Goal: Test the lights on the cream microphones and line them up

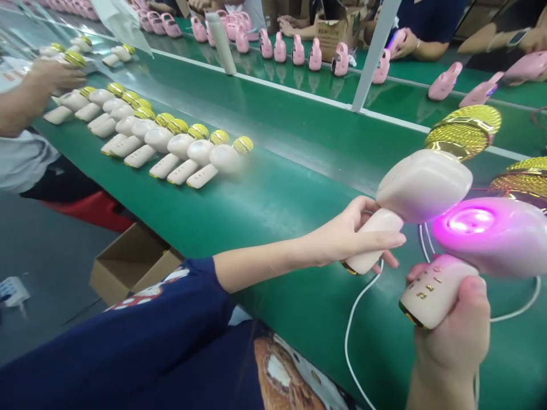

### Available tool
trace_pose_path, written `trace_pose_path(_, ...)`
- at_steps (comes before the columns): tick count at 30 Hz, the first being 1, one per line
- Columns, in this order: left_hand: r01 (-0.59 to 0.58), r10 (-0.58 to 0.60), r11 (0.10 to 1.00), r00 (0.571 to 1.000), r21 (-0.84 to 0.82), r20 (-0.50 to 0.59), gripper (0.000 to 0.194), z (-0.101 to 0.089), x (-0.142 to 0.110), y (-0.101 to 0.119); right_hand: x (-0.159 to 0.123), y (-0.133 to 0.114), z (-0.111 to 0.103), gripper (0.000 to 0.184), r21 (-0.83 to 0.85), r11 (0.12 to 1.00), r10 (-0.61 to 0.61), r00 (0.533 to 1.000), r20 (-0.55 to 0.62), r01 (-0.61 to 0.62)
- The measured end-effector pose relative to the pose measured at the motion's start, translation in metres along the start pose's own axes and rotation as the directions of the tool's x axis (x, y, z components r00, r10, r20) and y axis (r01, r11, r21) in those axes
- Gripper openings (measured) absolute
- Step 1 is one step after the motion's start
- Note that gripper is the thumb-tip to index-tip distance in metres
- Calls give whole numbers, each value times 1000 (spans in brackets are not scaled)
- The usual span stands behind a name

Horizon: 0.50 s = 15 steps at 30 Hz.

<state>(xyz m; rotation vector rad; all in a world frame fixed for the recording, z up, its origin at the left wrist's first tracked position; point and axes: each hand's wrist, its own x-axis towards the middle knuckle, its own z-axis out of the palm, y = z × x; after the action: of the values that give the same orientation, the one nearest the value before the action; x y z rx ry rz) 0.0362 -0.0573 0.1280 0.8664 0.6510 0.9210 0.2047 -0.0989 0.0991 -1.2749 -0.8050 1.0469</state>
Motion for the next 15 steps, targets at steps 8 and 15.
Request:
trace_pose_path(8,12,-12,1000,1000,1,-3,53,1,3,-19,-3,1,-5,76,46,997,56,992,110,-62)
trace_pose_path(15,-13,30,983,995,-182,93,46,0,6,-21,-7,2,-11,65,113,991,43,977,210,-67)
